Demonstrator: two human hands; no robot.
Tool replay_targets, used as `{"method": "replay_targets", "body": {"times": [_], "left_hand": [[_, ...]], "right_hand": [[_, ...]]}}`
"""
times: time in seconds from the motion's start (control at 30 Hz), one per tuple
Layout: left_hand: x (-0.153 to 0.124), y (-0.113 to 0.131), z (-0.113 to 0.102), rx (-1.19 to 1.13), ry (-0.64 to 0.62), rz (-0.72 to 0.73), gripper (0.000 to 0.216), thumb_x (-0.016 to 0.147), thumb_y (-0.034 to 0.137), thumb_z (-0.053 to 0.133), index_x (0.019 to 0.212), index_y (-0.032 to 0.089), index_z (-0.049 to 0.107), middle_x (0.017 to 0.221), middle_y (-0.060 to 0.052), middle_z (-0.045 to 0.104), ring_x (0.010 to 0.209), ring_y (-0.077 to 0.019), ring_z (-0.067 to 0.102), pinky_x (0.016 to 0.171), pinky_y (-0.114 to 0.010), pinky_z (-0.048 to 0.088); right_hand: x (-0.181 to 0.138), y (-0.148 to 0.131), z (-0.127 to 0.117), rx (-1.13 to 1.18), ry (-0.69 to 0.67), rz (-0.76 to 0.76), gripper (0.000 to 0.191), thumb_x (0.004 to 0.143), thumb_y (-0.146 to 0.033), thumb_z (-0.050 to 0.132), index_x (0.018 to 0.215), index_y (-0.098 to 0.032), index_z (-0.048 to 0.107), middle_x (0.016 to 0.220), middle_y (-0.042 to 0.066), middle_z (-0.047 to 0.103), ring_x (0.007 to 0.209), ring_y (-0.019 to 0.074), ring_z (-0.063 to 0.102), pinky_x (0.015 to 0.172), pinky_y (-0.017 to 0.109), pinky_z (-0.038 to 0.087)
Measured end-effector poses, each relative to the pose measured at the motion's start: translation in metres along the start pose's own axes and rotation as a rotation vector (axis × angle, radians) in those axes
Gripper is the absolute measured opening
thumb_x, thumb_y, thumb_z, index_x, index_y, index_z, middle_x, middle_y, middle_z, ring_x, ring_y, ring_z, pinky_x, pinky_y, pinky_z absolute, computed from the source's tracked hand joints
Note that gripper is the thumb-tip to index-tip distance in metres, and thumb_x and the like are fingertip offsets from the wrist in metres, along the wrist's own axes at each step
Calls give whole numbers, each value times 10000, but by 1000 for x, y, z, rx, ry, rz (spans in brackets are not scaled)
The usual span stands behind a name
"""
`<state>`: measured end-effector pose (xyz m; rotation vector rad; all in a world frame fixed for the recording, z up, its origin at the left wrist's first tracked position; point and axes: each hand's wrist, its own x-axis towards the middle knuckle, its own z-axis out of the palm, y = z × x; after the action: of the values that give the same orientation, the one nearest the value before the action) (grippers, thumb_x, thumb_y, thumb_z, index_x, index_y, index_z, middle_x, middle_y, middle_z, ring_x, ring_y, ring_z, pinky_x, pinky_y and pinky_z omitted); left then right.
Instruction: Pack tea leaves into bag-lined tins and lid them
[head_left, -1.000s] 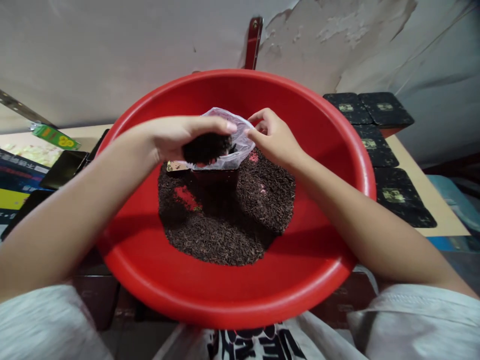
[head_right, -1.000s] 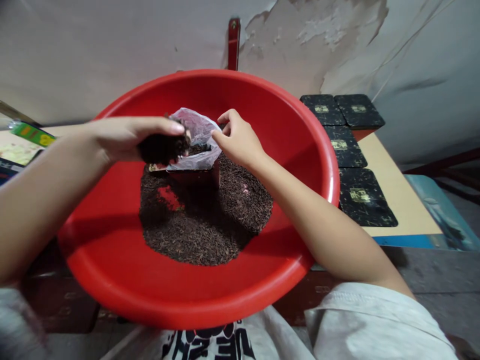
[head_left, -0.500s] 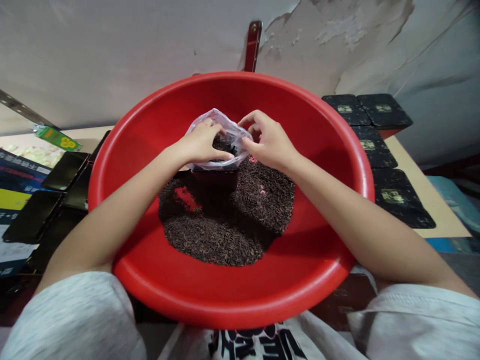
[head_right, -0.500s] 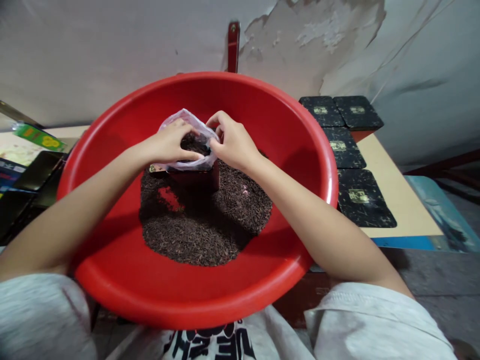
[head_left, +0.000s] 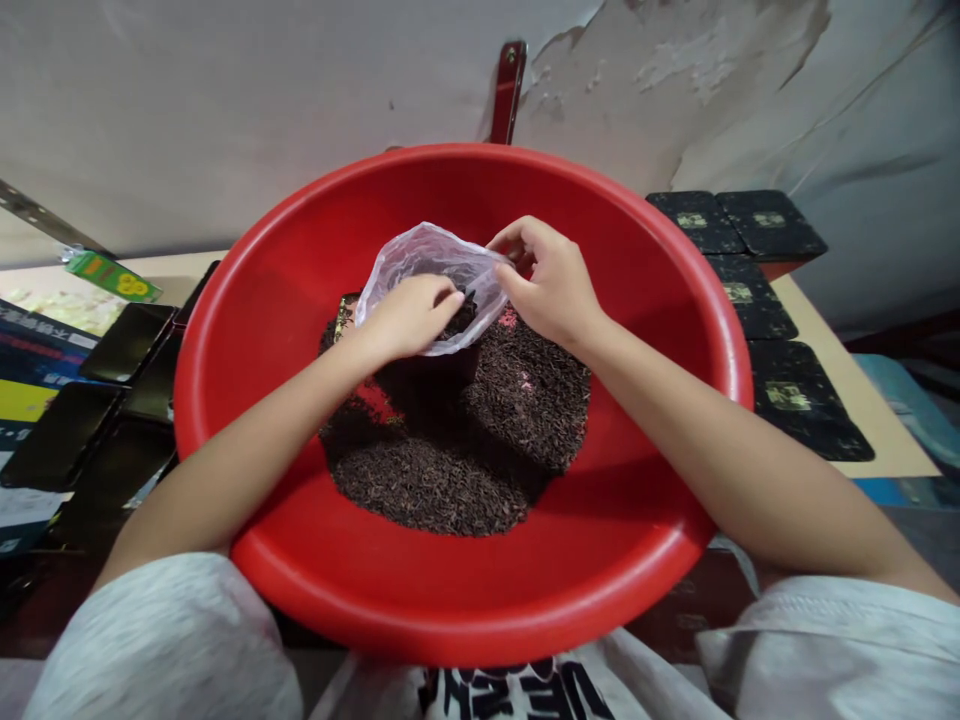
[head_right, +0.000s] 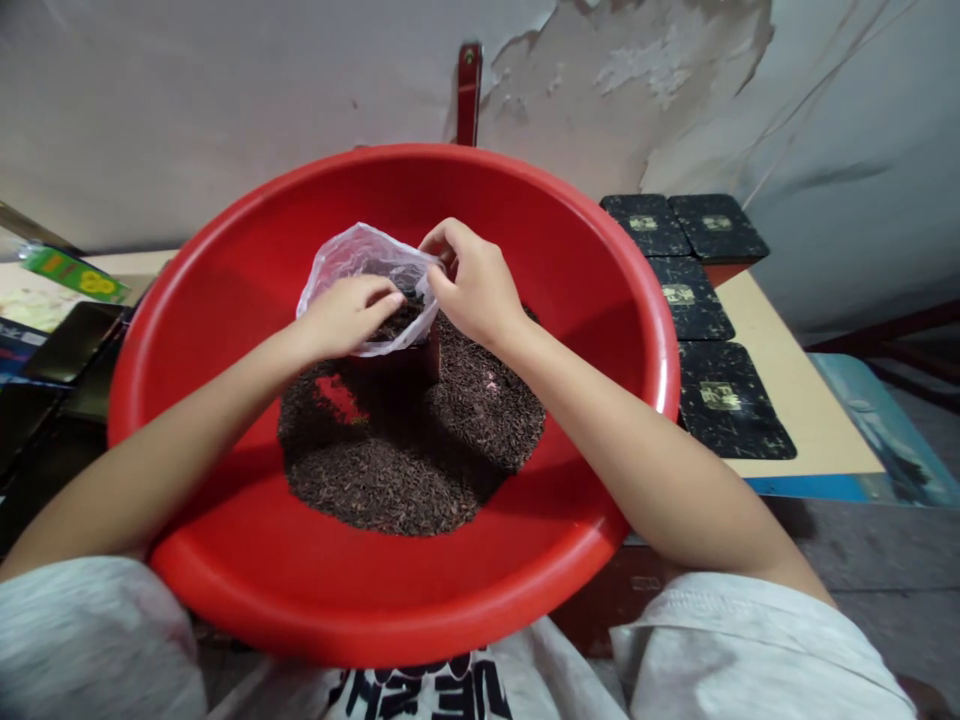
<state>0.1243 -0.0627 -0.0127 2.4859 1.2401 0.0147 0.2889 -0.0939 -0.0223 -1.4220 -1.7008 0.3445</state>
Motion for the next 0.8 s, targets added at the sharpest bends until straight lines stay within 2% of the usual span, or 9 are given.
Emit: {"method": "replay_targets", "body": {"times": [0.07, 0.17, 0.2, 0.27, 0.37, 0.47, 0.53, 0.67, 0.8], "left_hand": [[1, -3, 2, 61, -47, -50, 531, 910, 429, 283, 1196, 83, 567, 1292, -179, 548, 1212, -276, 504, 1024, -401, 366], [3, -5, 5, 126, -335, -56, 655, 916, 480, 226, 1390, 48, 359, 1489, -202, 282, 1391, -300, 253, 1094, -451, 260], [5, -6, 5, 130, -367, -44, 644, 919, 458, 222, 1403, 49, 337, 1503, -190, 253, 1403, -285, 223, 1104, -436, 243], [6, -11, -2, 123, -291, -20, 563, 900, 388, 291, 1338, 71, 447, 1445, -161, 388, 1349, -254, 347, 1085, -365, 281], [-2, -22, -20, 75, -199, -38, 443, 850, 396, 386, 1085, 127, 646, 1135, -101, 657, 1043, -226, 600, 914, -292, 421], [-15, -32, -37, 19, -430, -6, 457, 788, 521, 467, 1018, 184, 673, 1011, -44, 694, 912, -212, 616, 798, -269, 442], [-21, -35, -43, 51, -490, 32, 430, 705, 472, 592, 1037, 210, 667, 1023, -25, 690, 913, -203, 604, 787, -252, 426], [-23, -34, -47, 191, -242, -20, 260, 773, 282, 499, 895, 169, 699, 854, -59, 696, 754, -163, 599, 712, -247, 402], [-29, -32, -58, 203, -18, 13, 301, 819, 301, 433, 829, 166, 702, 724, -57, 663, 653, -150, 568, 651, -262, 369]], "right_hand": [[0, 1, 0, -1, 13, 11, 108, 764, -173, 502, 846, -209, 562, 777, 22, 561, 741, 159, 515, 713, 344, 433], [0, 1, 0, 1, 31, 11, 103, 770, -172, 494, 840, -214, 557, 794, 25, 567, 765, 170, 524, 732, 361, 444], [-1, 0, 1, -1, 38, 8, 105, 772, -168, 491, 840, -214, 556, 800, 26, 568, 772, 173, 527, 738, 366, 447], [-2, 0, 0, -7, 52, 4, 105, 779, -158, 487, 837, -212, 555, 797, 27, 566, 775, 174, 531, 739, 370, 453], [-1, 1, -1, 7, 69, 3, 90, 783, -144, 495, 820, -202, 552, 771, 22, 562, 747, 163, 540, 726, 364, 467], [1, 7, -1, 41, 98, -22, 50, 793, -165, 517, 807, -200, 550, 757, 10, 567, 740, 153, 553, 725, 356, 484], [3, 14, -1, 63, 127, -40, 23, 808, -205, 534, 815, -203, 555, 756, 7, 575, 747, 150, 561, 716, 345, 495], [6, 21, 0, 82, 159, -47, 53, 835, -261, 553, 833, -208, 559, 752, 4, 589, 730, 142, 573, 698, 334, 507], [6, 14, 0, 102, 214, -35, 46, 847, -250, 553, 831, -207, 553, 783, -5, 613, 724, 131, 588, 723, 335, 514]]}}
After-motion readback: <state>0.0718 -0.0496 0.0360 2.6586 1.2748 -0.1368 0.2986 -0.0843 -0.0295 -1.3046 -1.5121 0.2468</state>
